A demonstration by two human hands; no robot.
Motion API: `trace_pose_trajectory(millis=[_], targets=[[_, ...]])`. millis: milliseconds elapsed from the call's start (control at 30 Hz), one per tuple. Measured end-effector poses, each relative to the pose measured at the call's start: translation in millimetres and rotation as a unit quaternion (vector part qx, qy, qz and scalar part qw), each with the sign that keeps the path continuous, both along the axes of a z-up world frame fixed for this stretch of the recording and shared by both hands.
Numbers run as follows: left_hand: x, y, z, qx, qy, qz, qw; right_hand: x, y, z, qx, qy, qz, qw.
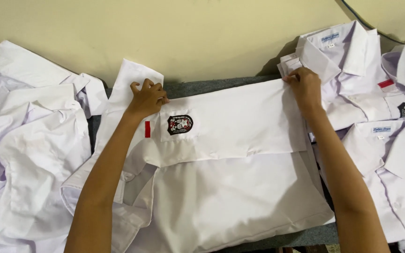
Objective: Folding a white school shirt on a flat surface in a factory setting.
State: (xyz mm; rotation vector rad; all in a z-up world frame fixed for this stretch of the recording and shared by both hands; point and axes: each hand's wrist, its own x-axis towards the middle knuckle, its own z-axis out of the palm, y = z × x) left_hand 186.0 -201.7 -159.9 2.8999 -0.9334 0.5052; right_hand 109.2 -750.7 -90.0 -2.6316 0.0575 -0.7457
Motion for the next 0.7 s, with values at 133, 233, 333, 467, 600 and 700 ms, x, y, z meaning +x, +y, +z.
trace_pose_trajectory(millis=[133, 233, 333, 467, 600, 700], targets=[[-28, -31, 18, 0.017, -0.082, 0.03, 0.996, -2, 27, 1, -0.285, -0.107, -0.052, 0.951], [-60, -80, 26, 0.032, -0.143, 0.062, 0.987, -2, 78, -21, -0.404, -0.196, -0.099, 0.888], [-98, -137, 8, -0.1, -0.069, 0.008, 0.993, -17, 144, -79, -0.227, -0.119, 0.151, 0.955], [-127, -163, 3, -0.076, 0.063, 0.019, 0.995, -59, 202, -76, -0.224, 0.051, 0.219, 0.948], [-132, -159, -9, -0.1, 0.065, 0.027, 0.992, -65, 184, -50, -0.218, 0.237, 0.129, 0.938], [-130, -159, -8, -0.114, 0.057, 0.021, 0.992, -25, 104, -116, -0.296, -0.053, 0.07, 0.951]])
